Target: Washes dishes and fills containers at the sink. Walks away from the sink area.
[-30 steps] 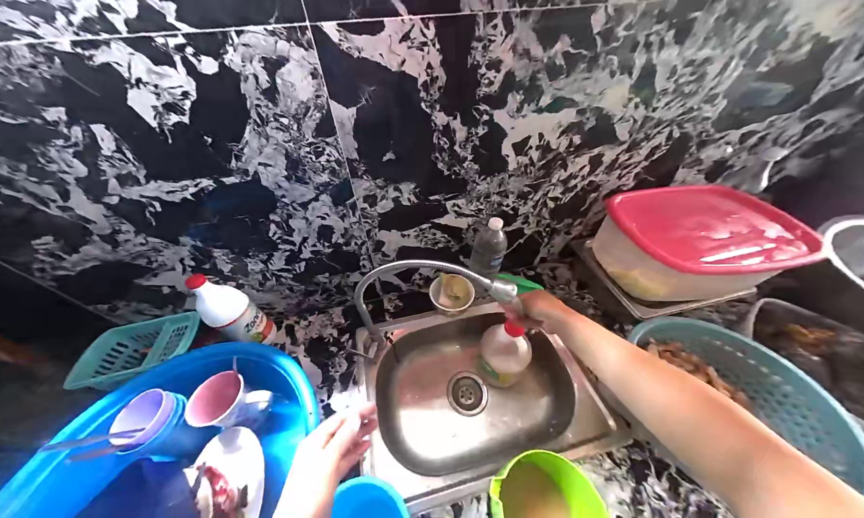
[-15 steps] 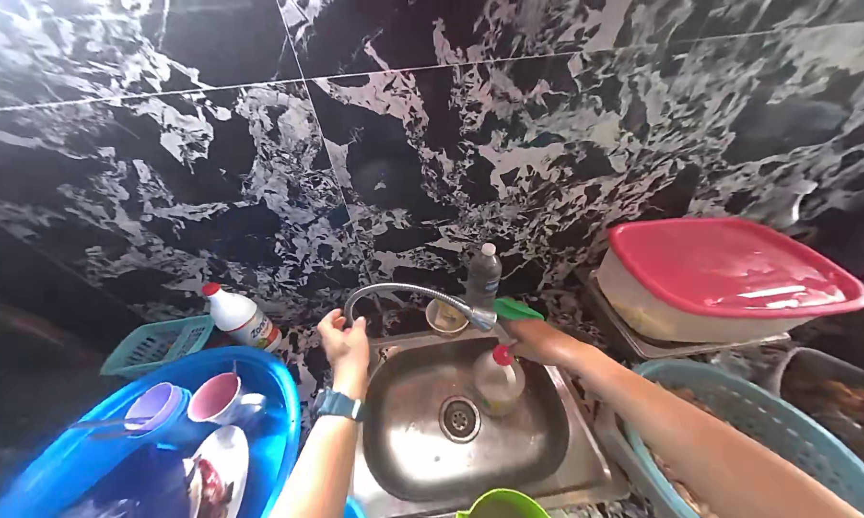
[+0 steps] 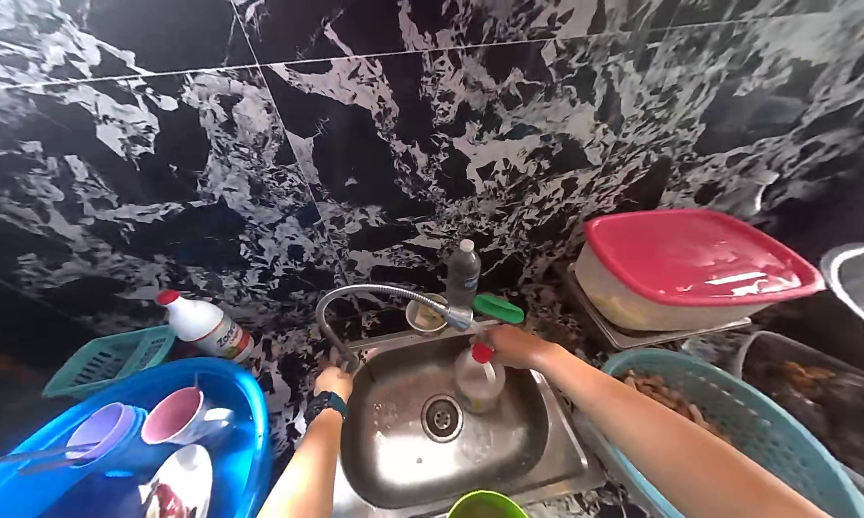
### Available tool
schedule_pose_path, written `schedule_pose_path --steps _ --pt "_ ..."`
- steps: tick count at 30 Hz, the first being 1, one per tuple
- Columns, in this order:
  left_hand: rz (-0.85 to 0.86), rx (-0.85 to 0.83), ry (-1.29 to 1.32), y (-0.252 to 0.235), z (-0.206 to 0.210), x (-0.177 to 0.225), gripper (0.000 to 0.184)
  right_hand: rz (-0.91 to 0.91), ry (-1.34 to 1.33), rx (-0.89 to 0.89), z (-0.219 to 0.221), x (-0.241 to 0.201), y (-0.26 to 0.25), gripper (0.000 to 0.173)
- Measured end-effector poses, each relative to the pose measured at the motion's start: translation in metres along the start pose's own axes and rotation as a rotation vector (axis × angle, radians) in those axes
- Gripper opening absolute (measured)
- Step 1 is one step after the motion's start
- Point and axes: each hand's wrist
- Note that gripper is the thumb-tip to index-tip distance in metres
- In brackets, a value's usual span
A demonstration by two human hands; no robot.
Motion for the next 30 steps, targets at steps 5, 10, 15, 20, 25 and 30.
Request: schedule_pose_path --steps 5,10,15,20,25,30 --pt "0.066 0.076 0.273 -0.032 0.002 -0.027 0.092 0.011 0.062 -0.028 -0.003 -0.001 0.002 0.041" --pt "0.009 0.124 0.705 -0.040 -0.007 -0.035 0.063 0.057 0.081 -0.095 -0.002 -0.008 -0.001 0.050" --pt "0.082 0.053 0.599 -0.002 -0.013 -0.022 0.052 0.019 0.016 0.027 0.017 -0.013 -0.011 0.050" --pt "0.113 -0.130 0.573 0.014 -0.037 -0.016 0.056 0.050 0.101 0.119 0.038 -0.010 -0.018 0.045" --pt "0.361 -0.237 0.429 0.068 -0.061 -0.004 0.045 0.065 0.233 0.063 0.032 -0.024 -0.013 0.040" --pt "0.510 -0.549 0.313 0.121 -0.019 0.030 0.040 0.106 0.281 0.106 0.043 -0.032 -0.010 0.040"
Point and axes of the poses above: each hand's wrist, its own y-axis away from the middle knuckle, its own z-axis out of the palm, x = y × z, and after that the axes turned 9 degrees about y, right-handed
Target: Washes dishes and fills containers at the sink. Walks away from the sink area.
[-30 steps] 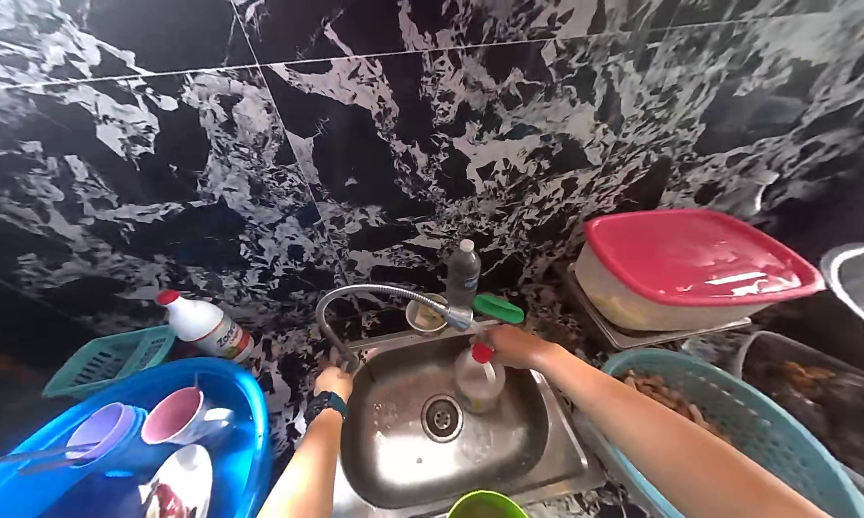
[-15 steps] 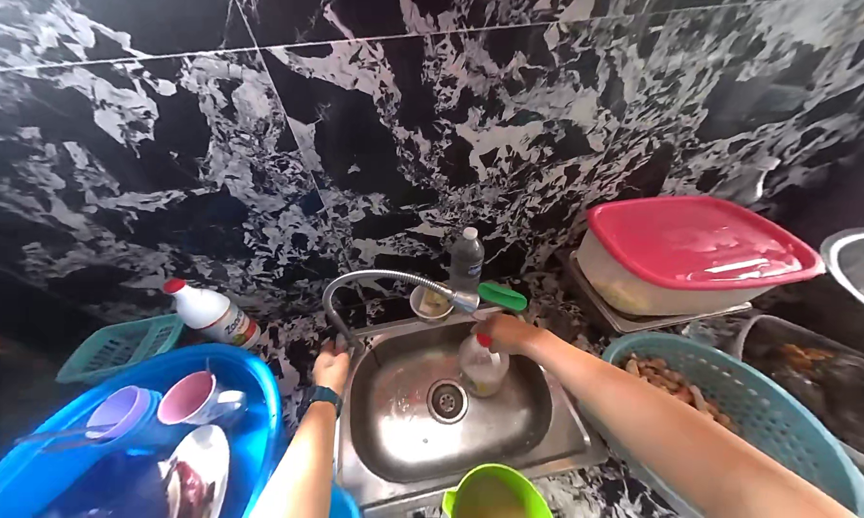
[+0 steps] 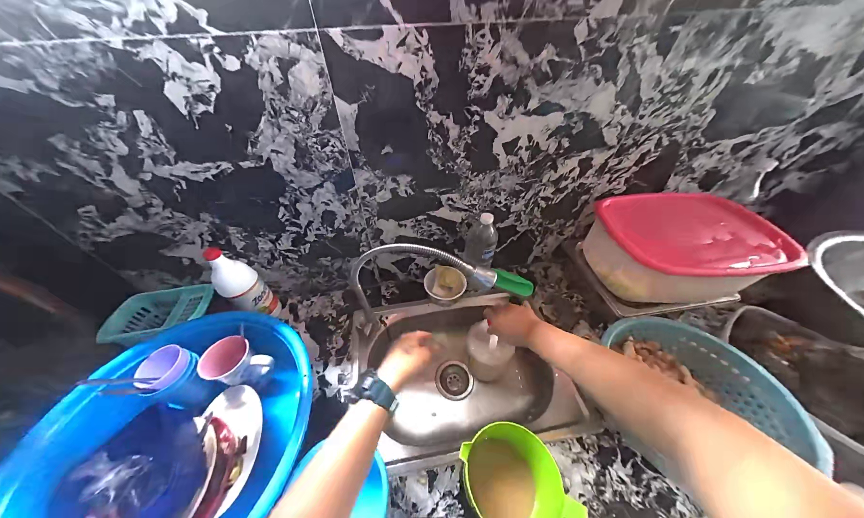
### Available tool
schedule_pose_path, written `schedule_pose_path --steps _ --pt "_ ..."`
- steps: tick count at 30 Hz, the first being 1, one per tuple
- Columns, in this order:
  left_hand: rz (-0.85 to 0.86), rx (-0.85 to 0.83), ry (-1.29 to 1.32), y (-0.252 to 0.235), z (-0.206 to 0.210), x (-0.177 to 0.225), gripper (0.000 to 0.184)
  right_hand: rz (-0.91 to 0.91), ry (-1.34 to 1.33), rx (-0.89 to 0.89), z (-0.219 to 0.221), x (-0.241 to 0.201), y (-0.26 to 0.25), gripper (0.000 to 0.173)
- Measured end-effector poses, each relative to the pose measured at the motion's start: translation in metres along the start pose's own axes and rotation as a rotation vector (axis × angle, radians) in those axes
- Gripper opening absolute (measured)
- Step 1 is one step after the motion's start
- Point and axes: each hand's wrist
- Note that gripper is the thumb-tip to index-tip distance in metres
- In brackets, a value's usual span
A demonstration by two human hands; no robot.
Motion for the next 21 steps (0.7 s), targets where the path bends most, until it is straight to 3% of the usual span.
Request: schedule_pose_path --steps 3,5,8,11,16,21 --pt "0.011 -0.162 -0.015 -0.020 0.060 0.010 0.043 0.043 -0.014 -0.001 0.007 -0.003 -0.002 0.043" --pt "-0.004 -0.180 -0.037 -0.038 0.093 0.012 0.056 0.032 -0.034 -0.018 0.009 -0.002 -0.002 0.046" --pt "0.078 -0.142 -0.044 -0.072 0.127 0.002 0.054 -0.020 -0.032 -0.047 0.008 0.002 0.005 0.053" --pt "0.154 -0.161 -0.049 -0.085 0.126 -0.002 0.045 -0.021 -0.044 -0.022 0.014 0.008 0.008 0.055" --pt "0.091 -0.111 -0.089 -0.086 0.123 -0.013 0.039 0.258 -0.325 0.012 0.017 -0.017 0.004 0.050" --pt "0.029 -0.163 -0.027 -0.066 0.120 -0.005 0.052 0.427 -0.507 0.005 0.013 -0.036 0.004 0.049"
Point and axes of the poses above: each hand's wrist, its own y-axis away from the middle knuckle, its own z-axis out of the palm, x = y × z, and after that the axes turned 9 degrees about y, right-handed
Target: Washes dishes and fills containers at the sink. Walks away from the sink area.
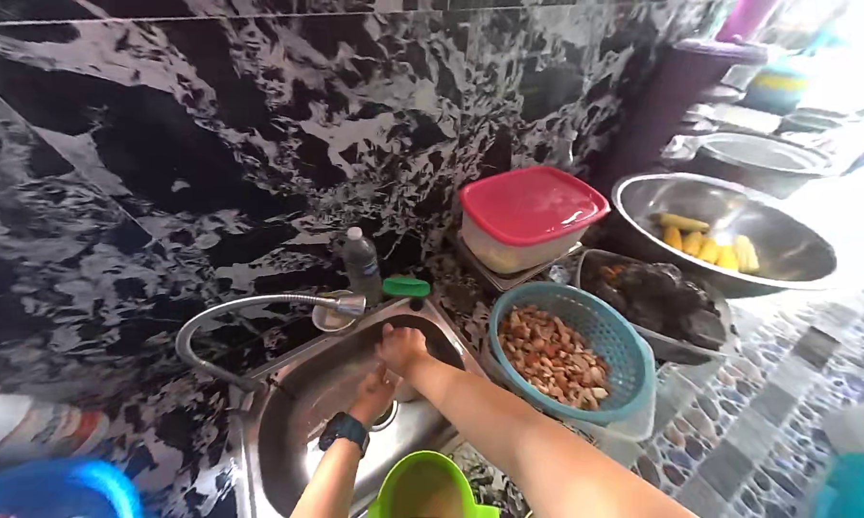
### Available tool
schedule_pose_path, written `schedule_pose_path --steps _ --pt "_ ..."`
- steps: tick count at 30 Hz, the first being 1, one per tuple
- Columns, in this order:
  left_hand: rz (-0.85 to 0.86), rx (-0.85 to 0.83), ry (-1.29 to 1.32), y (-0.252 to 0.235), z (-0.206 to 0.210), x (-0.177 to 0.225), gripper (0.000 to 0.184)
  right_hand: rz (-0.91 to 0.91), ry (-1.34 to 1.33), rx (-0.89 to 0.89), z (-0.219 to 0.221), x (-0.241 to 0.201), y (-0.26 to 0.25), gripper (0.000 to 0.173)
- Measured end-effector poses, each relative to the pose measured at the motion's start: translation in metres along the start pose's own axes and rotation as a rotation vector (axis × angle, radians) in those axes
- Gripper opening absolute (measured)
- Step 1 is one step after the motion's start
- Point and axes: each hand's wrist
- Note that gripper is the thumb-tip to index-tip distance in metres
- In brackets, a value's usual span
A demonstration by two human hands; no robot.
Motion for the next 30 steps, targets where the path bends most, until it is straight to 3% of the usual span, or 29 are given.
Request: schedule_pose_path --steps 4,7,11,15,21,26,30 --pt "-0.070 -0.070 -0.101 0.045 -0.013 0.032 0.049 -0.061 -0.012 -0.031 -0.011 0.019 0.001 0.055" --pt "0.021 0.016 -0.071 0.097 -0.042 0.045 0.049 -0.156 0.056 0.015 -0.018 0.041 0.005 0.057" --pt "0.133 0.121 0.030 0.181 -0.067 0.036 0.049 -0.223 0.161 0.019 -0.064 0.060 0.045 0.050" --pt "0.189 0.117 0.125 0.253 -0.074 0.026 0.047 -0.351 0.274 0.114 -0.107 0.090 0.098 0.045" --pt "0.209 0.147 0.165 0.310 -0.083 -0.004 0.045 -0.440 0.313 0.161 -0.123 0.138 0.169 0.029" --pt "0.254 0.404 -0.042 0.351 -0.098 -0.034 0.048 -0.389 0.333 0.180 -0.089 0.172 0.208 0.023" --pt "0.226 0.691 -0.091 0.425 -0.109 -0.059 0.047 -0.402 0.277 0.193 -0.075 0.196 0.225 0.032"
Point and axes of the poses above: each hand's wrist, its own y-axis away from the middle knuckle, its own z-axis out of the palm, x = y × z, and after that the axes turned 9 degrees about y, right-handed
